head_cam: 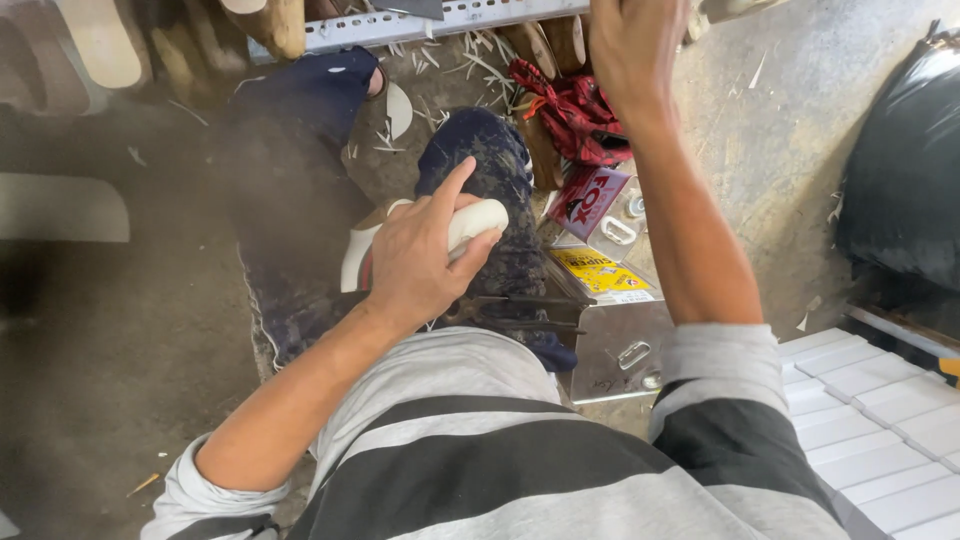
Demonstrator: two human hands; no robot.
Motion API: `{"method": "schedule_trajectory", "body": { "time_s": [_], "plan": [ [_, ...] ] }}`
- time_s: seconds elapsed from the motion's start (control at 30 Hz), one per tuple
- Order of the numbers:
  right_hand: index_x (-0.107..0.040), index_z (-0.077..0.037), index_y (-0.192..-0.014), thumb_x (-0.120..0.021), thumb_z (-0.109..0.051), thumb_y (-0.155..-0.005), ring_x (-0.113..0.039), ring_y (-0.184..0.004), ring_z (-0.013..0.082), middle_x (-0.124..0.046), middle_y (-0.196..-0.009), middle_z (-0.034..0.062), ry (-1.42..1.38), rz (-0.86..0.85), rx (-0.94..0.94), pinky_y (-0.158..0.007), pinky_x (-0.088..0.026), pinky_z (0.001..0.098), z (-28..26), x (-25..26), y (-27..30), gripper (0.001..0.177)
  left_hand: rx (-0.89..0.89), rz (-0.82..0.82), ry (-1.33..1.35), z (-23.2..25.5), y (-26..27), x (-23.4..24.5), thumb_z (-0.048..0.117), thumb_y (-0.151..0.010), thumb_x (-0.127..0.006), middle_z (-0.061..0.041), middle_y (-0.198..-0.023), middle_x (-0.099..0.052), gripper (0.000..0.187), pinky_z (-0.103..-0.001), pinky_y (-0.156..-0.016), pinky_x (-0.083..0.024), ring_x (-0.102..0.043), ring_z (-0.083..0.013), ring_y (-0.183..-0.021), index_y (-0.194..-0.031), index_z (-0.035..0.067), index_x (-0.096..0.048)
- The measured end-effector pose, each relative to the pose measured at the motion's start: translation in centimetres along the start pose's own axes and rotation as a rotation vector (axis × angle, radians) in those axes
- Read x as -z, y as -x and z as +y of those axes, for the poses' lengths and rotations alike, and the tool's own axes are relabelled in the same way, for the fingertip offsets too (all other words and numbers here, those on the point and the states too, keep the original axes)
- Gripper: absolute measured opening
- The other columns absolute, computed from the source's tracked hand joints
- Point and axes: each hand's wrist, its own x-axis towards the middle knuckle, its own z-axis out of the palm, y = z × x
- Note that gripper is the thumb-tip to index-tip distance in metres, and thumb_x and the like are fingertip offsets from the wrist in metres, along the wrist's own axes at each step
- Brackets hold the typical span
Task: A person is lasting a shoe upper by pulling the leather tight over a shoe last and securing it using pliers and a hammer.
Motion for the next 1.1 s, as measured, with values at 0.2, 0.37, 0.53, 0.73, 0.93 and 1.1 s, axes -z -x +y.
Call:
{"method": "schedule_trajectory", "body": {
  "time_s": [0.2, 0.37, 0.53, 0.73, 0.93, 1.1],
  "plan": [
    [-0.060, -0.005, -0.123, -0.057, -0.012, -0.107, -0.057, -0.054, 0.0191, -0.056, -0.060, 0.0032, -0.968, 0.007, -0.345, -0.060, -0.048, 0.0325, -11.5, 16.5, 8.6, 0.017, -0.050, 0.037, -0.011, -0.4, -0.1, -0.4, 0.038, -0.098, -0.068, -0.011, -0.111, -0.078, 0.067, -0.039, -0.089, -0.050, -0.072, -0.0270, -0.099, -0.152, 0.004, -0.046],
    [-0.064, -0.004, -0.095, -0.060, -0.013, -0.105, -0.056, -0.043, 0.0151, -0.057, -0.051, 0.0010, -1.103, -0.053, -0.300, -0.055, -0.050, 0.0251, -11.9, 19.4, 11.0, 0.014, -0.056, 0.019, -0.030, -0.4, -0.1, -0.5, 0.039, -0.099, -0.067, -0.008, -0.112, -0.078, 0.071, -0.039, -0.089, -0.049, -0.073, -0.0259, -0.100, -0.156, 0.006, -0.039],
    [-0.058, 0.001, -0.079, -0.066, -0.025, -0.101, -0.047, -0.044, 0.0264, -0.048, -0.047, 0.0131, -0.868, -0.325, -0.306, -0.050, -0.041, 0.0392, -13.3, 20.3, 9.4, 0.035, -0.076, 0.025, -0.075, -0.5, 0.0, -0.9, 0.040, -0.099, -0.068, -0.007, -0.111, -0.078, 0.074, -0.039, -0.089, -0.050, -0.073, -0.0250, -0.099, -0.158, 0.008, -0.036],
    [-0.055, -0.007, -0.065, -0.064, -0.037, -0.102, -0.043, -0.043, 0.0313, -0.043, -0.043, 0.0112, -0.713, -0.355, -0.365, -0.048, -0.038, 0.0379, -13.9, 19.5, 10.2, 0.049, -0.083, 0.010, -0.106, -0.7, 0.5, -1.6, 0.042, -0.100, -0.066, -0.005, -0.113, -0.078, 0.074, -0.038, -0.089, -0.049, -0.073, -0.0235, -0.100, -0.158, 0.009, -0.035],
    [-0.047, -0.005, -0.061, -0.064, -0.035, -0.102, -0.043, -0.040, 0.0390, -0.042, -0.042, 0.0164, -0.612, -0.374, -0.123, -0.045, -0.040, 0.0398, -13.2, 19.3, 10.6, 0.054, -0.037, -0.028, -0.071, -0.6, 0.3, -1.8, 0.041, -0.098, -0.068, -0.005, -0.114, -0.078, 0.078, -0.040, -0.090, -0.049, -0.073, -0.0252, -0.100, -0.159, 0.009, -0.032],
    [-0.058, -0.005, -0.063, -0.065, -0.023, -0.101, -0.046, -0.039, 0.0276, -0.043, -0.044, 0.0096, -0.722, -0.267, -0.119, -0.045, -0.041, 0.0377, -13.0, 20.1, 9.8, 0.043, -0.089, 0.017, -0.112, -1.0, 0.2, -1.8, 0.043, -0.099, -0.067, -0.006, -0.108, -0.078, 0.075, -0.040, -0.088, -0.051, -0.074, -0.0257, -0.095, -0.158, 0.009, -0.036]
  ]
}}
